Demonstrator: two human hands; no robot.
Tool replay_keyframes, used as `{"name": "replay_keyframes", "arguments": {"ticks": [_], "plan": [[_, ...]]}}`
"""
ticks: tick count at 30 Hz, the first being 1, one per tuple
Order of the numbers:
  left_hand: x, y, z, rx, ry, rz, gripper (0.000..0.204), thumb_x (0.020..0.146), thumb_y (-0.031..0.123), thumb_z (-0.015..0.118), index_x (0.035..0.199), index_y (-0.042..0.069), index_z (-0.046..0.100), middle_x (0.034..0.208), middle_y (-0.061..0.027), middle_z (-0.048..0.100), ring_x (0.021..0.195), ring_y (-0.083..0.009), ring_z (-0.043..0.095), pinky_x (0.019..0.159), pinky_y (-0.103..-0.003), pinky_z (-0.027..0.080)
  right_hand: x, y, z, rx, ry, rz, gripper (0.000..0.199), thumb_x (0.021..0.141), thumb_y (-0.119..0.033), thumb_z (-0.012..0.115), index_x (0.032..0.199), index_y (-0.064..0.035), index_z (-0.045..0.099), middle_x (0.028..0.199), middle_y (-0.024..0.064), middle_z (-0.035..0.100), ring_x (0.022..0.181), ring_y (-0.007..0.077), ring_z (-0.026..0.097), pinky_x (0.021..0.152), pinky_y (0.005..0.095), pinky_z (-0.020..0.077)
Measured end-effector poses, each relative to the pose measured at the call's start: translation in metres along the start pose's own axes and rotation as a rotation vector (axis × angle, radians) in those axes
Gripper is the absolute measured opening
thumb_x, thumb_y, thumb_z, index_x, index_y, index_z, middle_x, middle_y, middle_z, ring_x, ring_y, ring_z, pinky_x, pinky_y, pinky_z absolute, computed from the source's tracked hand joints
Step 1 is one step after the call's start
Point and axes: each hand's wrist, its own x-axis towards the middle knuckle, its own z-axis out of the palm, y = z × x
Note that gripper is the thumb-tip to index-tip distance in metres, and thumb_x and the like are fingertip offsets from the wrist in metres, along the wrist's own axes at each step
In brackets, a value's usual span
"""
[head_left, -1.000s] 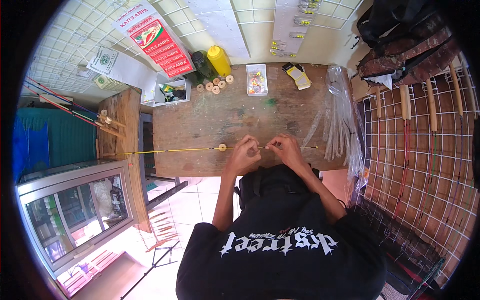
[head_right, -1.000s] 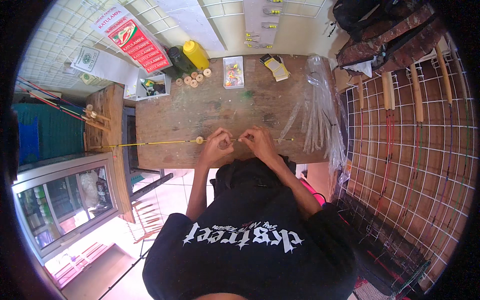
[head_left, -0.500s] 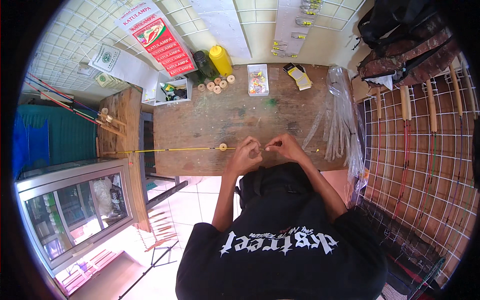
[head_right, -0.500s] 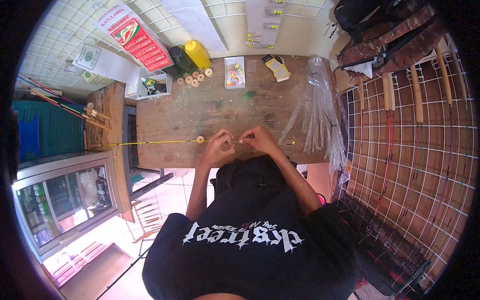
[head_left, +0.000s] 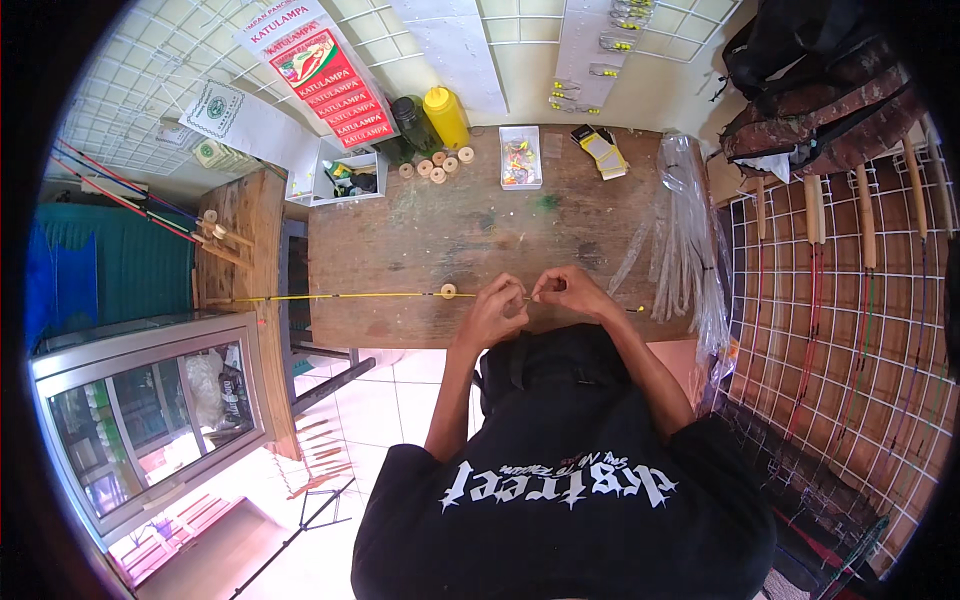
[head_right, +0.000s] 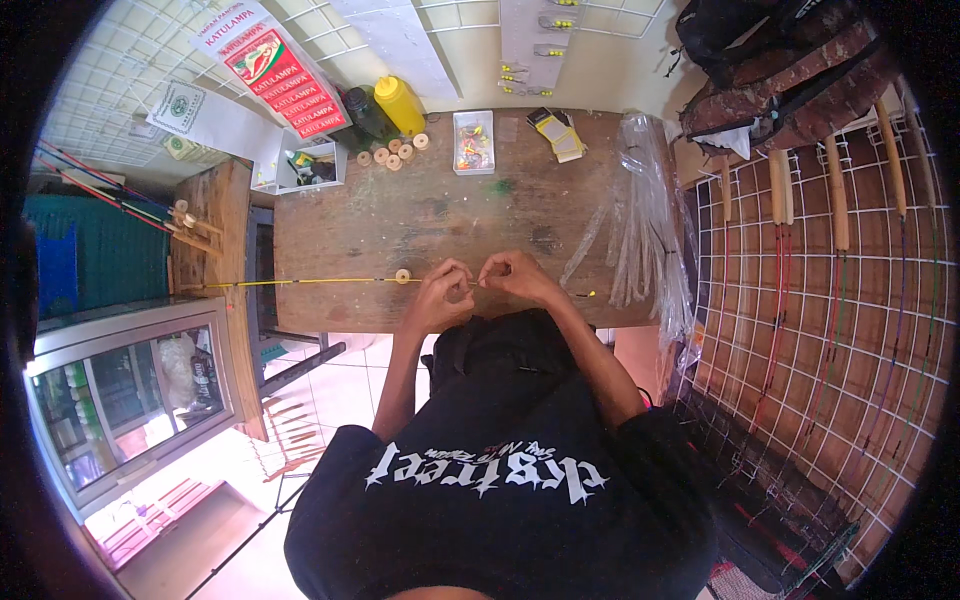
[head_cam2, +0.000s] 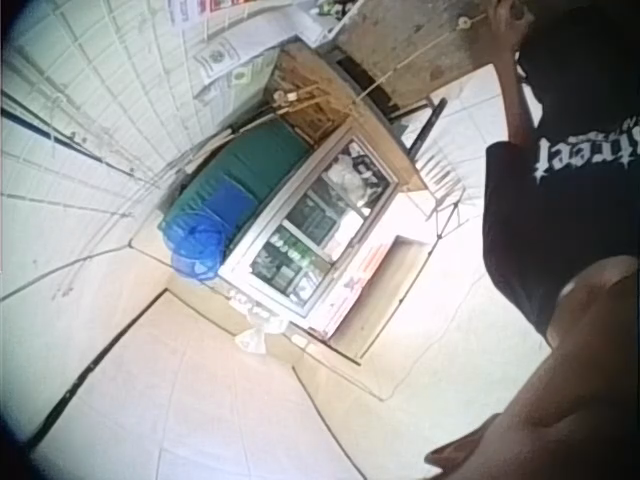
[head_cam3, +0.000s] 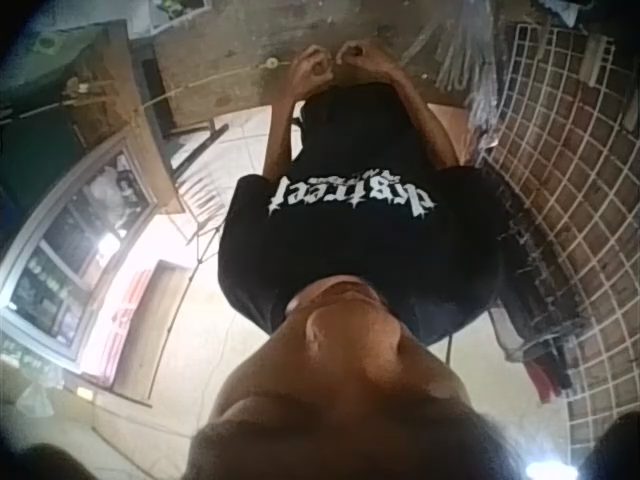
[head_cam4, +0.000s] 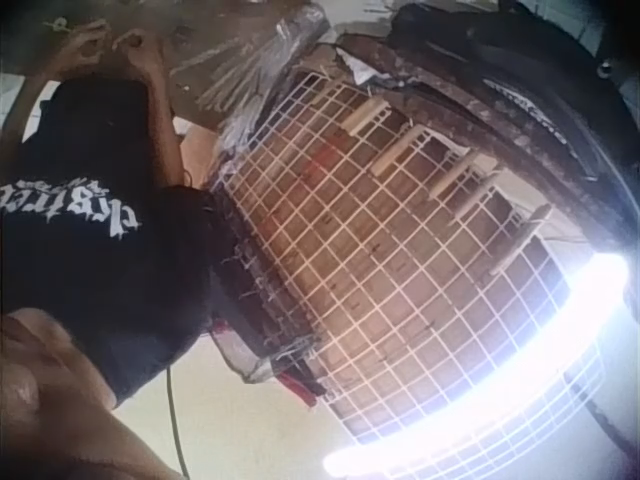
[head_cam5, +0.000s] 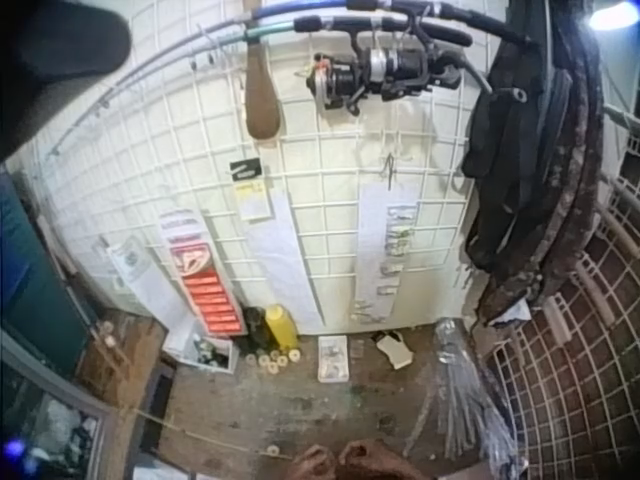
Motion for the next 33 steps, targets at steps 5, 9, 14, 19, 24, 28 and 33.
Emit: {"name": "replay_keyframes", "arguments": {"ticks": [5,9,14,19,24,28,33], "plan": [[0.002,-0.001,0.0,-0.009,-0.007,-0.024,0.021,0.073,0.007,0.068,0.087,-0.003,0.056,0.095,-0.0133,0.056,0.083,-0.0312,0.059,0.073,-0.039,0.047,-0.004,0.005,0.009,-0.043,0.094,-0.112,0.009,0.081,-0.01,0.068,0.088,-0.0061,0.07,0.073,0.0019,0.065,0.065,0.0093,0.056,0.061,0.027,0.0455],[0.005,0.002,-0.001,-0.059,-0.007,-0.076,0.019,0.075,0.007,0.068,0.087,-0.003,0.056,0.094,-0.0125,0.056,0.08,-0.0285,0.059,0.071,-0.037,0.047,-0.008,0.008,0.012,-0.028,0.149,-0.161,0.01,0.082,-0.008,0.066,0.09,-0.0041,0.068,0.073,0.0034,0.064,0.065,0.0108,0.057,0.062,0.028,0.0468],[0.006,0.001,-0.001,-0.039,-0.01,-0.052,0.017,0.076,0.007,0.068,0.087,-0.002,0.058,0.094,-0.0119,0.057,0.08,-0.0282,0.059,0.071,-0.037,0.048,-0.009,0.005,0.014,0.008,0.197,-0.162,0.013,0.082,-0.009,0.065,0.094,-0.0028,0.066,0.075,0.0054,0.065,0.068,0.0112,0.06,0.062,0.0283,0.0477],[0.005,0.003,-0.002,0.033,-0.011,-0.011,0.018,0.078,0.01,0.07,0.087,-0.001,0.06,0.096,-0.0131,0.058,0.085,-0.0312,0.061,0.073,-0.04,0.048,-0.011,-0.003,0.013,-0.131,0.186,-0.084,0.013,0.085,-0.012,0.064,0.094,-0.002,0.064,0.083,0.0118,0.069,0.075,0.0211,0.067,0.067,0.0336,0.0501],[0.001,0.029,-0.018,0.313,0.08,-0.136,0.026,0.08,0.021,0.075,0.095,0.002,0.066,0.098,-0.0148,0.064,0.087,-0.0336,0.066,0.074,-0.042,0.051,-0.018,-0.019,0.014,-0.19,0.21,-0.094,0.013,0.086,-0.014,0.063,0.093,-0.0025,0.063,0.084,0.0143,0.069,0.08,0.0286,0.068,0.072,0.0372,0.0509],[0.005,0.054,-0.033,0.589,0.153,-0.252,0.028,0.08,0.022,0.076,0.099,0.004,0.067,0.095,-0.0149,0.067,0.076,-0.033,0.068,0.068,-0.043,0.052,-0.022,-0.026,0.013,-0.242,0.221,-0.062,0.014,0.086,-0.016,0.063,0.093,-0.0034,0.063,0.084,0.0146,0.069,0.082,0.0306,0.068,0.073,0.039,0.051],[0.021,0.046,-0.023,0.053,0.103,-0.191,0.031,0.075,0.016,0.078,0.102,0.006,0.068,0.096,-0.011,0.07,0.07,-0.0275,0.066,0.062,-0.037,0.051,-0.025,-0.036,0.011,-0.272,0.213,-0.014,0.015,0.086,-0.016,0.063,0.094,-0.0038,0.063,0.084,0.0148,0.069,0.081,0.0321,0.068,0.073,0.0406,0.0509]]}}
